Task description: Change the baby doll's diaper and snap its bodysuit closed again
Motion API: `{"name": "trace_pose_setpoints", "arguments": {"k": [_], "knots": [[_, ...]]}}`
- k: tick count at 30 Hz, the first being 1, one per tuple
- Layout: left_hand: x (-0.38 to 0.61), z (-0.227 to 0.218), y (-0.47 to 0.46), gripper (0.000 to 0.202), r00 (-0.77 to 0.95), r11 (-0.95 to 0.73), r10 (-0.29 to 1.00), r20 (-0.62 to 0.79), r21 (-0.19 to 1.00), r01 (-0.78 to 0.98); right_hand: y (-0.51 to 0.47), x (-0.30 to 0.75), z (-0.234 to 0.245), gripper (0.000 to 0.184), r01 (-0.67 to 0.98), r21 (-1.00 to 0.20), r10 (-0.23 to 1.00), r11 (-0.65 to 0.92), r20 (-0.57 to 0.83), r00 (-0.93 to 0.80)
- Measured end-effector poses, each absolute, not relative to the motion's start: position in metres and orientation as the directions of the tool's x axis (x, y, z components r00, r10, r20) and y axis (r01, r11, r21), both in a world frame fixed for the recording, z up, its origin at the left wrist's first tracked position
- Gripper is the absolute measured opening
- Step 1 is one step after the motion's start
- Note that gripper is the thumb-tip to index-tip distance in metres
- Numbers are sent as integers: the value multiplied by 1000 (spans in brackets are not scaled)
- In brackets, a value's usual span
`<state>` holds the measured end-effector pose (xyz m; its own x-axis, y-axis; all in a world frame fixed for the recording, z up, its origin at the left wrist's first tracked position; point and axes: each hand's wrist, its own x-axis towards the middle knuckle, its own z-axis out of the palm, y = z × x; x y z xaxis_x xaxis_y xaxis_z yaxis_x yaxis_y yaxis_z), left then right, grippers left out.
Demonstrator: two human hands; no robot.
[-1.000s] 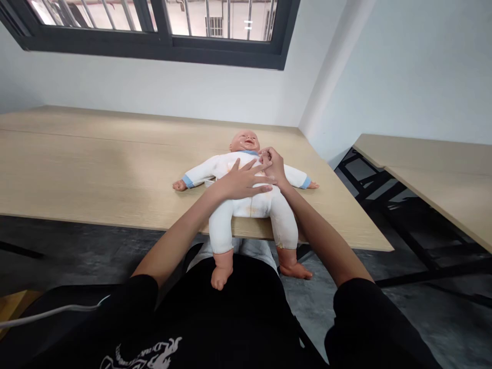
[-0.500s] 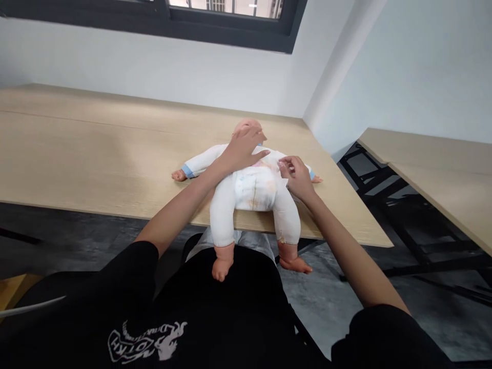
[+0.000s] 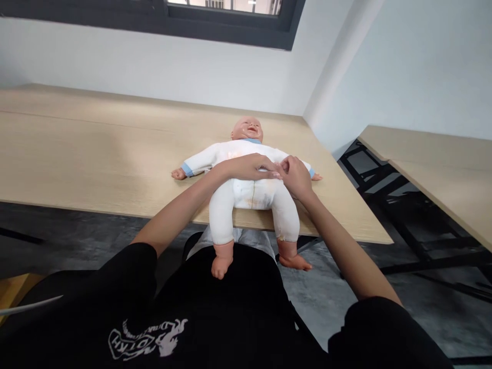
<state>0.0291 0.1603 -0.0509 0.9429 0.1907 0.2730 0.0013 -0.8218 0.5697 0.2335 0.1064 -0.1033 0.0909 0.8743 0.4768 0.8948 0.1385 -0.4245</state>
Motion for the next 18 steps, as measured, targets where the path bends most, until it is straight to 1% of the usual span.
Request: {"name": "trace_pose_setpoints", "arguments": {"k": [2, 3, 5, 6, 7, 8, 10, 12, 14, 16, 18], "knots": [[30, -54, 164, 43, 932, -900, 238, 272, 422, 107, 103, 238, -102, 30, 939, -344, 905, -9, 397, 154], [30, -54, 164, 45, 927, -921, 255, 276, 362, 145, 101, 240, -102, 34, 951, -306, 924, -47, 349, 158], [29, -54, 163, 48, 920, -936, 276, 277, 296, 192, 99, 242, -100, 41, 966, -254, 960, -45, 257, 112], [28, -53, 163, 50, 917, -936, 288, 276, 284, 209, 98, 241, -98, 43, 966, -257, 975, -17, 212, 74], [28, -53, 163, 52, 913, -934, 301, 276, 278, 224, 98, 241, -97, 44, 958, -286, 985, 13, 166, 37], [27, -53, 163, 53, 908, -931, 314, 276, 278, 238, 98, 240, -95, 43, 940, -340, 992, 37, 123, 6], [26, -54, 166, 54, 902, -924, 332, 274, 287, 253, 97, 238, -91, 40, 869, -494, 999, 44, 45, -25], [25, -55, 169, 52, 900, -920, 339, 273, 298, 256, 96, 239, -87, 42, 767, -642, 1000, -2, -7, -3], [25, -56, 172, 50, 900, -917, 340, 272, 307, 254, 94, 242, -81, 46, 646, -761, 998, -58, -35, 48], [25, -57, 173, 49, 895, -912, 349, 277, 320, 257, 92, 245, -75, 49, 514, -852, 994, -105, -69, 88], [25, -57, 173, 49, 892, -906, 357, 278, 335, 258, 90, 249, -70, 59, 376, -919, 992, -115, -84, 98]]}}
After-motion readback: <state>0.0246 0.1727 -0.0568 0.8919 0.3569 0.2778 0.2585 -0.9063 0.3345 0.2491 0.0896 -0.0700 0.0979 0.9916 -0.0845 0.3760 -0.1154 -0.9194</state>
